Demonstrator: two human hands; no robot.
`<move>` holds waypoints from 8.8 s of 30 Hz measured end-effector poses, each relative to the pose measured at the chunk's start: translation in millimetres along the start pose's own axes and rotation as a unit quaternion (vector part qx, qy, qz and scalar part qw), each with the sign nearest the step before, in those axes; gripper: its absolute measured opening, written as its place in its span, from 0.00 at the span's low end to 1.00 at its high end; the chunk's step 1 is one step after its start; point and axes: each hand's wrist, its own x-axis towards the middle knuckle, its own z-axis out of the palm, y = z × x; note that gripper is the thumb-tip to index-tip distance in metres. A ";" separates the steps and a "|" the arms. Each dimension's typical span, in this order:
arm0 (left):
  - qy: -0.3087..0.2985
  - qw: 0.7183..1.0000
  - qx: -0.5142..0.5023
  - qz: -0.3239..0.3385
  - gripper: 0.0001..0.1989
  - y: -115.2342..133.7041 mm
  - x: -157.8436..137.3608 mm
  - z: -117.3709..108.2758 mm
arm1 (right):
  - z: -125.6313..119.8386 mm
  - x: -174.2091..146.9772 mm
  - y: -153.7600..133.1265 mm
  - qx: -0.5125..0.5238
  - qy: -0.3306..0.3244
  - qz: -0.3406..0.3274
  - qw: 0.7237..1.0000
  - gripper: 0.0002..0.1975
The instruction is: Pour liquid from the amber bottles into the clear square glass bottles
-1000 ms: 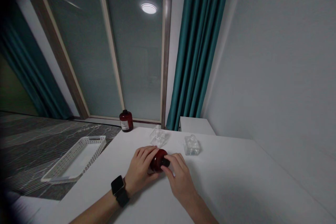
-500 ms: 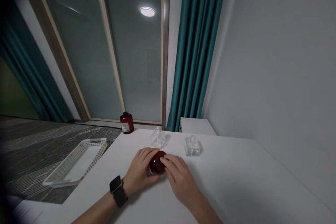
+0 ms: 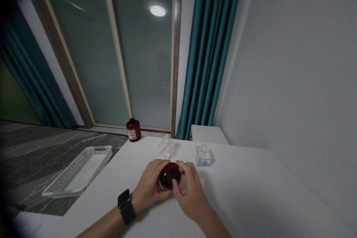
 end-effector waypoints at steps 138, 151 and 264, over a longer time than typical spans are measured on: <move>-0.053 0.983 0.138 -0.110 0.10 -76.5 -3.7 -34.2 | -5.7 -1.8 39.7 0.081 0.009 0.092 0.992 0.11; -0.147 0.951 0.161 -0.218 0.11 -89.3 -18.3 -22.6 | 1.1 -4.7 46.9 0.031 0.037 0.076 0.996 0.09; -0.137 0.958 -0.211 -0.134 0.27 2.7 4.0 -28.6 | -4.9 -11.7 24.2 0.051 -0.365 0.210 0.906 0.36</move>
